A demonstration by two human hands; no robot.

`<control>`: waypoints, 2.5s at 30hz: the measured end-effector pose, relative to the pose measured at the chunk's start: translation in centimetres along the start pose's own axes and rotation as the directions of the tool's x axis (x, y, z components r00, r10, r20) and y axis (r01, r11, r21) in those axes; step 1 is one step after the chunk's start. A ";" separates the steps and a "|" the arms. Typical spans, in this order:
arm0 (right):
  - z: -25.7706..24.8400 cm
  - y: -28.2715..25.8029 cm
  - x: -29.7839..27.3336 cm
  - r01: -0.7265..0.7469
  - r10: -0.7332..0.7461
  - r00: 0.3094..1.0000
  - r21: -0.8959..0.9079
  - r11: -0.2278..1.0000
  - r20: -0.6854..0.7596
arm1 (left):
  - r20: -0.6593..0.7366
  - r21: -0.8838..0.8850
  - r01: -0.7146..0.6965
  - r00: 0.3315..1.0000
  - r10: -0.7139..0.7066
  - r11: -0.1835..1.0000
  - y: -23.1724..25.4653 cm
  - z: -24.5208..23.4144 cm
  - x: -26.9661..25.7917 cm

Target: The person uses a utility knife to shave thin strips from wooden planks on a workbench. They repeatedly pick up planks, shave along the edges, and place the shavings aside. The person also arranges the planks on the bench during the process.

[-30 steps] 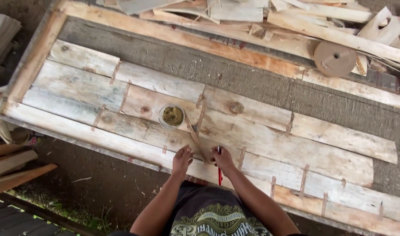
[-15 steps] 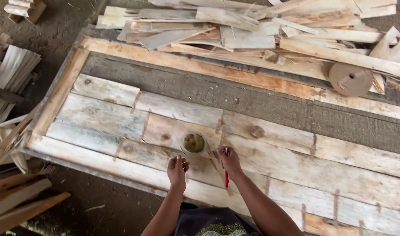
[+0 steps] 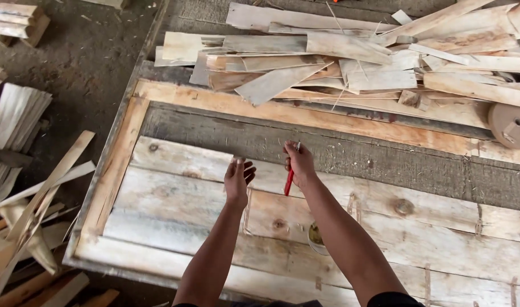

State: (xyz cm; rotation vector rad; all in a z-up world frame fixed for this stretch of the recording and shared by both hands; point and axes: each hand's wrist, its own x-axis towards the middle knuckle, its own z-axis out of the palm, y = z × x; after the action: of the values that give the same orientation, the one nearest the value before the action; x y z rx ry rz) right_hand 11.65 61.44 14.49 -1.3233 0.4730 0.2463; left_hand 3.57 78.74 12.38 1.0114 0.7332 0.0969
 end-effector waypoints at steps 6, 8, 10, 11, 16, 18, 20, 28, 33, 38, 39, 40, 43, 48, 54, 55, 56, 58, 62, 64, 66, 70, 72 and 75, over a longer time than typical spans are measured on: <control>7.2 -3.5 3.8 0.018 -0.018 0.999 0.012 1.000 -0.048 | 0.109 -0.052 0.001 0.994 0.004 0.999 6.3 4.7 4.7; 8.7 -4.0 5.5 0.002 -0.003 0.999 -0.015 1.000 -0.054 | 0.129 -0.051 0.026 0.991 -0.019 0.998 6.3 5.1 6.1; 10.3 -4.2 7.0 -0.019 0.017 0.998 -0.034 0.999 -0.061 | 0.147 -0.043 0.050 0.988 -0.043 0.998 5.9 5.1 7.4; 10.9 -4.2 7.4 -0.013 0.010 0.998 -0.046 0.999 -0.055 | 0.160 -0.045 0.059 0.986 -0.051 0.997 5.4 4.9 7.7; 13.0 -4.0 9.7 -0.012 0.010 1.000 -0.065 0.998 -0.027 | 0.176 -0.057 0.092 0.981 -0.081 0.994 4.3 4.0 8.3; 13.4 -3.6 10.4 0.010 -0.011 0.998 -0.030 0.999 -0.054 | 0.197 -0.039 0.106 0.976 -0.096 0.994 3.8 3.4 8.2; 13.2 -4.4 9.1 0.027 -0.027 0.996 0.003 1.000 -0.083 | 0.201 -0.053 0.108 0.975 -0.095 0.993 2.6 2.6 8.8; 5.8 -1.7 -0.8 0.153 -0.131 0.973 0.102 0.983 -0.189 | 0.287 -0.182 0.157 0.953 -0.100 0.971 2.6 3.0 4.1; -3.4 5.2 -6.9 0.114 -0.089 0.987 0.188 0.975 -0.135 | 0.381 -0.103 0.170 0.917 -0.119 0.980 0.7 4.3 -1.0; -11.3 8.1 -13.6 0.102 -0.076 0.991 0.250 0.963 -0.109 | 0.490 0.068 0.111 0.862 -0.130 0.992 -6.6 4.0 -4.0; -12.8 8.2 -14.9 0.108 -0.084 0.990 0.235 0.966 -0.111 | 0.508 0.089 0.124 0.848 -0.152 0.988 -7.2 4.6 -5.7; -14.2 8.4 -15.8 0.121 -0.089 0.987 0.248 0.961 -0.138 | 0.526 0.108 0.129 0.834 -0.167 0.986 -8.7 4.6 -6.3; -18.6 8.8 -18.6 0.172 -0.128 0.969 0.208 0.963 -0.212 | 0.568 0.175 0.150 0.792 -0.224 0.973 -11.6 5.9 -9.8; -24.7 9.0 -24.1 0.232 -0.156 0.938 0.227 0.946 -0.311 | 0.559 0.200 0.167 0.790 -0.252 0.966 -13.1 9.4 -18.7; -33.4 11.1 -27.5 0.335 -0.268 0.837 0.061 0.940 -0.478 | 0.626 0.197 0.263 0.708 -0.327 0.945 -25.1 9.5 -19.4; -34.9 11.4 -28.2 0.335 -0.263 0.832 0.065 0.940 -0.489 | 0.629 0.209 0.265 0.701 -0.337 0.941 -24.8 10.2 -21.2; -36.2 11.7 -29.0 0.385 -0.332 0.784 -0.009 0.923 -0.524 | 0.664 0.193 0.261 0.675 -0.321 0.946 -24.5 10.8 -23.0; -38.6 12.4 -30.3 0.426 -0.398 0.730 -0.086 0.901 -0.555 | 0.698 0.179 0.260 0.646 -0.309 0.949 -23.8 11.8 -26.3; -40.8 11.2 -33.5 0.460 -0.495 0.655 -0.219 0.860 -0.571 | 0.799 0.123 0.274 0.543 -0.259 0.954 -32.8 9.6 -22.6; -41.3 10.4 -34.6 0.463 -0.515 0.638 -0.249 0.851 -0.573 | 0.809 0.078 0.329 0.531 -0.253 0.941 -37.5 9.7 -20.1; -42.3 10.9 -35.0 0.443 -0.435 0.684 -0.140 0.886 -0.585 | 0.817 0.074 0.326 0.523 -0.244 0.943 -37.2 9.9 -21.3; -42.2 9.2 -37.1 0.461 -0.382 0.726 -0.007 0.887 -0.572 | 0.751 0.037 0.346 0.610 -0.254 0.938 -30.0 12.6 -29.2; -42.6 10.2 -36.2 0.461 -0.361 0.712 0.014 0.887 -0.603 | 0.590 0.056 0.349 0.744 -0.313 0.935 -29.5 12.9 -29.2; -43.0 11.3 -34.3 0.428 -0.282 0.667 0.044 0.903 -0.690 | 0.563 0.040 0.384 0.754 -0.338 0.923 -30.0 12.2 -28.2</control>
State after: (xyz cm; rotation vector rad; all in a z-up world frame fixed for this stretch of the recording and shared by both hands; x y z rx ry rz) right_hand -31.72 25.69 13.33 -1.2442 0.8055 -0.6367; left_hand -18.14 42.06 6.79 0.7455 0.3607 -0.4973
